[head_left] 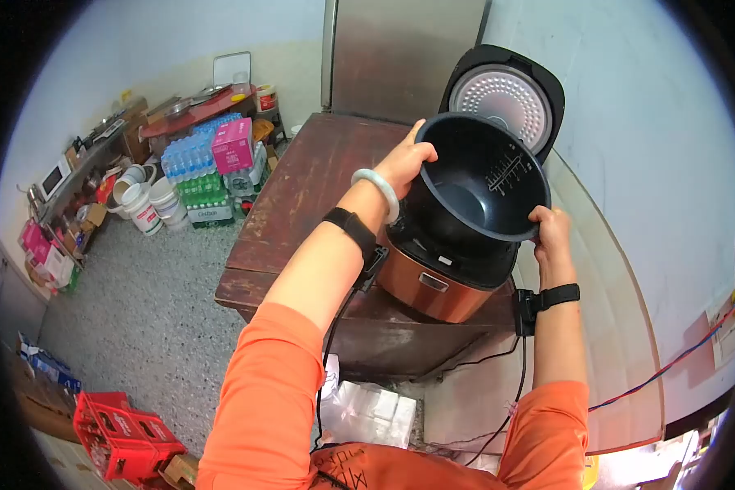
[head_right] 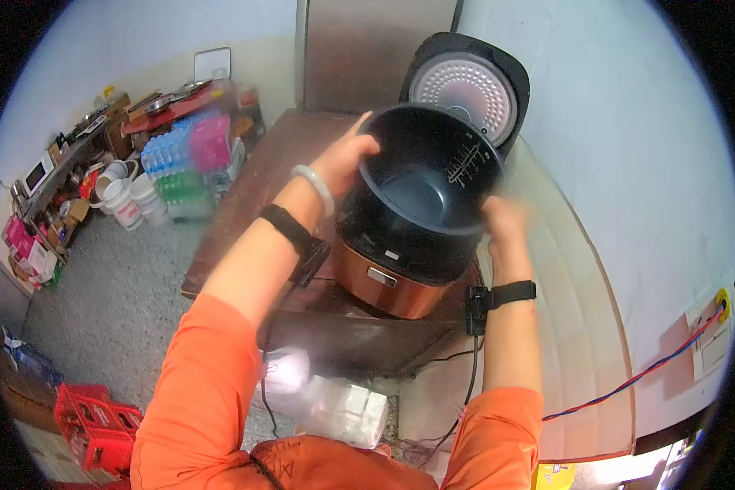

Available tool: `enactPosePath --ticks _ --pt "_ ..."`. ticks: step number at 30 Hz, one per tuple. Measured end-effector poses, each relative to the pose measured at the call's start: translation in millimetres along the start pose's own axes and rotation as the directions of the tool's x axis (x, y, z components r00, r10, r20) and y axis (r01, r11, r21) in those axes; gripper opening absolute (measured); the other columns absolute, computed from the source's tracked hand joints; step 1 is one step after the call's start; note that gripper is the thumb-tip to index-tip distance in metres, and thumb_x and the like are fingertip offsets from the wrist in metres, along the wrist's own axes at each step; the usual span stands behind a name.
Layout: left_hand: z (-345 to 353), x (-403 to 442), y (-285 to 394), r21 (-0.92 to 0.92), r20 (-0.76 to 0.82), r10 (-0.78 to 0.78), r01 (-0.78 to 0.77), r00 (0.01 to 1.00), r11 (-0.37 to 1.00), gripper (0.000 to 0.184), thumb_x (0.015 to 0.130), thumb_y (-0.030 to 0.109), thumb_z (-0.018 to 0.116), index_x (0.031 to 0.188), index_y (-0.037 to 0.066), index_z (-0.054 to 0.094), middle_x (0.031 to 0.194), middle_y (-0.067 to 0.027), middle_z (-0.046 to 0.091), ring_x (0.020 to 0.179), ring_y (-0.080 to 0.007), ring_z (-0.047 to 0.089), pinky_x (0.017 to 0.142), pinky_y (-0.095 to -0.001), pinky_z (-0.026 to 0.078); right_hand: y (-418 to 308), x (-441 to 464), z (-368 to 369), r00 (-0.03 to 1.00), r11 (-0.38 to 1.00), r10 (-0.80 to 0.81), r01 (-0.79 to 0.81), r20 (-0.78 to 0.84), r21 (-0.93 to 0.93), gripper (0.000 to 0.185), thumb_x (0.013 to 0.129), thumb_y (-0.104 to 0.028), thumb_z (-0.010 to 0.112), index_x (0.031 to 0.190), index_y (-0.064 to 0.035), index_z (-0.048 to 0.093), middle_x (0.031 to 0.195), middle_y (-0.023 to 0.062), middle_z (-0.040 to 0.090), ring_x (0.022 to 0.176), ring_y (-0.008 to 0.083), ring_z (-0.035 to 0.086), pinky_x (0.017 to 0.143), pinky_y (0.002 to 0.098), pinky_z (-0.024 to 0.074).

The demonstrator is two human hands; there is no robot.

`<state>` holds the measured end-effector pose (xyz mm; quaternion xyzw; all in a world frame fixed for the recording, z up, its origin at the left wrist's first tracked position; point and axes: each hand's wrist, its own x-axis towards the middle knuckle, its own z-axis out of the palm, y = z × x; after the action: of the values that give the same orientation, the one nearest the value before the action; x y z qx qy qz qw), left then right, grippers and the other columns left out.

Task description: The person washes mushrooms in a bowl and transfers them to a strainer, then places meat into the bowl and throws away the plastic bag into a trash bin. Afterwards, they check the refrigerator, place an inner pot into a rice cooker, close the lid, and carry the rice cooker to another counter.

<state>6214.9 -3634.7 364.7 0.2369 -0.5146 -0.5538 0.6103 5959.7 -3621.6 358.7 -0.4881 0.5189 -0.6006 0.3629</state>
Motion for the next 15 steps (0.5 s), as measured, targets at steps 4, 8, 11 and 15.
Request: enactPosePath --ticks 4,8,11,15 --pt "-15 15 -49 0.262 -0.006 -0.072 0.071 0.997 0.963 0.043 0.069 0.007 0.045 0.112 0.003 0.046 0.1 -0.0098 0.051 0.093 -0.0211 0.046 0.085 -0.0311 0.035 37 18 -17 0.997 0.993 0.072 -0.071 0.005 -0.089 0.012 0.059 -0.005 0.056 0.052 -0.0062 0.046 0.053 0.0001 0.043 0.046 0.0106 0.039 0.041 0.0275 0.0262" --pt "-47 20 -75 0.53 -0.125 -0.196 0.232 0.973 0.816 0.033 0.073 0.013 0.047 0.104 0.001 0.052 0.098 -0.0094 0.054 0.092 -0.02 0.047 0.084 -0.0305 0.036 58 24 -14 0.988 0.883 0.151 -0.123 0.027 -0.452 0.017 0.058 -0.011 0.059 0.066 0.0034 0.056 0.066 0.01 0.056 0.058 0.0199 0.052 0.05 0.0328 0.0392" --pt "-75 -8 -82 0.702 -0.004 -0.05 0.039 0.999 0.711 0.028 0.075 0.023 0.05 0.092 0.002 0.056 0.081 -0.0115 0.056 0.083 -0.0196 0.051 0.077 -0.0302 0.038 85 34 -13 0.985 0.747 0.15 -0.057 0.085 -0.662 0.037 0.061 -0.017 0.059 0.087 0.0091 0.058 0.086 0.0232 0.061 0.083 0.0337 0.059 0.072 0.0379 0.0461" --pt "-79 -62 -64 0.909 0.066 0.218 -0.149 0.974 0.39 0.027 0.074 0.024 0.056 0.094 0.006 0.061 0.099 -0.015 0.053 0.098 -0.0266 0.048 0.083 -0.0334 0.038 76 1 -7 0.949 0.655 -0.279 0.3 0.147 -0.693 0.038 0.069 -0.017 0.05 0.103 -0.0027 0.056 0.095 0.0228 0.059 0.091 0.037 0.056 0.082 0.0415 0.0422"
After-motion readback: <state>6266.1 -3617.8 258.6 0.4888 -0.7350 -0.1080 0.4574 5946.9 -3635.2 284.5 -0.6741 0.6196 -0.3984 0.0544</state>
